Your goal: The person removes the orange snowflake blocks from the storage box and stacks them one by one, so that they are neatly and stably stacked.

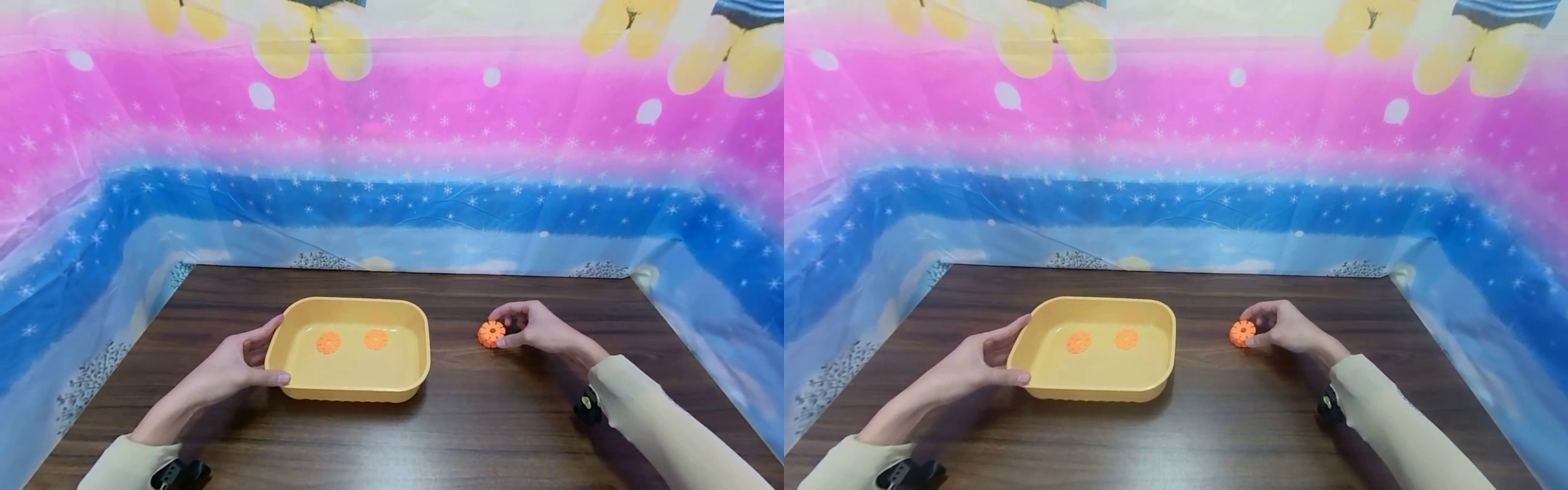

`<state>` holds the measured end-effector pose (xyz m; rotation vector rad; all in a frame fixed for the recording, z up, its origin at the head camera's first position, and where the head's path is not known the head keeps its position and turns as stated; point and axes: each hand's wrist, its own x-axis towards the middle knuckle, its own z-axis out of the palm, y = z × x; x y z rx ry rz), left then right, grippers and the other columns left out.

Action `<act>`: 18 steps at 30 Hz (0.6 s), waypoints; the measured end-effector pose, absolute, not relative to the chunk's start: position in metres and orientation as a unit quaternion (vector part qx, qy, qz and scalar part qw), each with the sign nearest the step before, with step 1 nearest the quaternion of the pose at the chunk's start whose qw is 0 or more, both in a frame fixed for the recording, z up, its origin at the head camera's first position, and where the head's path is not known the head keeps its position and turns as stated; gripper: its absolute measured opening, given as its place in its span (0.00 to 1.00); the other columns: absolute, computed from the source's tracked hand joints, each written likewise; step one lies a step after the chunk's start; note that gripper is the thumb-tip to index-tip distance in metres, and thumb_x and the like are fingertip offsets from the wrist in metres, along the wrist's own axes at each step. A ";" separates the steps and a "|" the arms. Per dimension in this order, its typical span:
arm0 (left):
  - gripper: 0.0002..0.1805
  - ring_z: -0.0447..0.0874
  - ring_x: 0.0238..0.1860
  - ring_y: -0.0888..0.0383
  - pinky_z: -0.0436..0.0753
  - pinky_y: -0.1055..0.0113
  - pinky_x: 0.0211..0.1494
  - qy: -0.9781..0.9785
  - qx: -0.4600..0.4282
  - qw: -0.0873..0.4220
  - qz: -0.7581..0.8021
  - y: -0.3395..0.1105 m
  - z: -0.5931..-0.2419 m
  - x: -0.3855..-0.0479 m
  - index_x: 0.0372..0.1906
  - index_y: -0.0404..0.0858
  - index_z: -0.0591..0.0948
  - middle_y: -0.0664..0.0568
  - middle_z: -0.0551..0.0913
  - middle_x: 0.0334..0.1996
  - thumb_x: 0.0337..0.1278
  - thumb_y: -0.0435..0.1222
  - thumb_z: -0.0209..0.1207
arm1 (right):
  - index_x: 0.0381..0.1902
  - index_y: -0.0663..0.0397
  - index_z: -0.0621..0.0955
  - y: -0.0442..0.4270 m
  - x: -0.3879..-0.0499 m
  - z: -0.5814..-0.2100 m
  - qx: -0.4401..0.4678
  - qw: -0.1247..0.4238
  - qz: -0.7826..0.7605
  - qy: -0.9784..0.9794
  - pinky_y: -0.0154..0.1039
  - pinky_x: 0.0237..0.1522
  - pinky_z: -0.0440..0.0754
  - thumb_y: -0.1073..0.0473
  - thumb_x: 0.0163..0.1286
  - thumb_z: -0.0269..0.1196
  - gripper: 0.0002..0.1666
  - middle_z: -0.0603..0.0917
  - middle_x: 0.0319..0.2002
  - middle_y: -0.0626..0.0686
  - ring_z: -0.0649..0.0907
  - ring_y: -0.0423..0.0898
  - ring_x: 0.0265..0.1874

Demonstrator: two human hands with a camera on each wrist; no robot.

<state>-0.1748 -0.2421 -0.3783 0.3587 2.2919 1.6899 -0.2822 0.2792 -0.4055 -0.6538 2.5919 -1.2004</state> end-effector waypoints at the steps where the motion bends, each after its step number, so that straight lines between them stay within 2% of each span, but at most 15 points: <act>1: 0.52 0.62 0.63 0.43 0.77 0.64 0.50 0.792 0.123 0.135 0.583 -0.242 -0.378 -0.175 0.72 0.43 0.52 0.43 0.51 0.71 0.43 0.35 0.70 | 0.45 0.47 0.81 0.279 -0.282 -0.406 -0.223 0.106 -0.405 0.881 0.34 0.21 0.63 0.55 0.50 0.73 0.22 0.74 0.34 0.58 0.64 0.48 0.20; 9: 0.52 0.60 0.63 0.42 0.77 0.64 0.51 0.790 0.130 0.134 0.584 -0.243 -0.379 -0.175 0.72 0.41 0.51 0.42 0.50 0.71 0.43 0.34 0.70 | 0.45 0.49 0.81 0.277 -0.280 -0.403 -0.229 0.109 -0.404 0.879 0.35 0.22 0.62 0.56 0.50 0.73 0.22 0.73 0.34 0.60 0.65 0.50 0.22; 18: 0.53 0.63 0.63 0.44 0.77 0.63 0.51 0.791 0.109 0.142 0.585 -0.244 -0.379 -0.176 0.73 0.45 0.51 0.45 0.53 0.70 0.42 0.34 0.70 | 0.45 0.47 0.81 0.278 -0.281 -0.407 -0.223 0.107 -0.392 0.886 0.35 0.23 0.64 0.55 0.51 0.73 0.22 0.74 0.34 0.58 0.67 0.50 0.24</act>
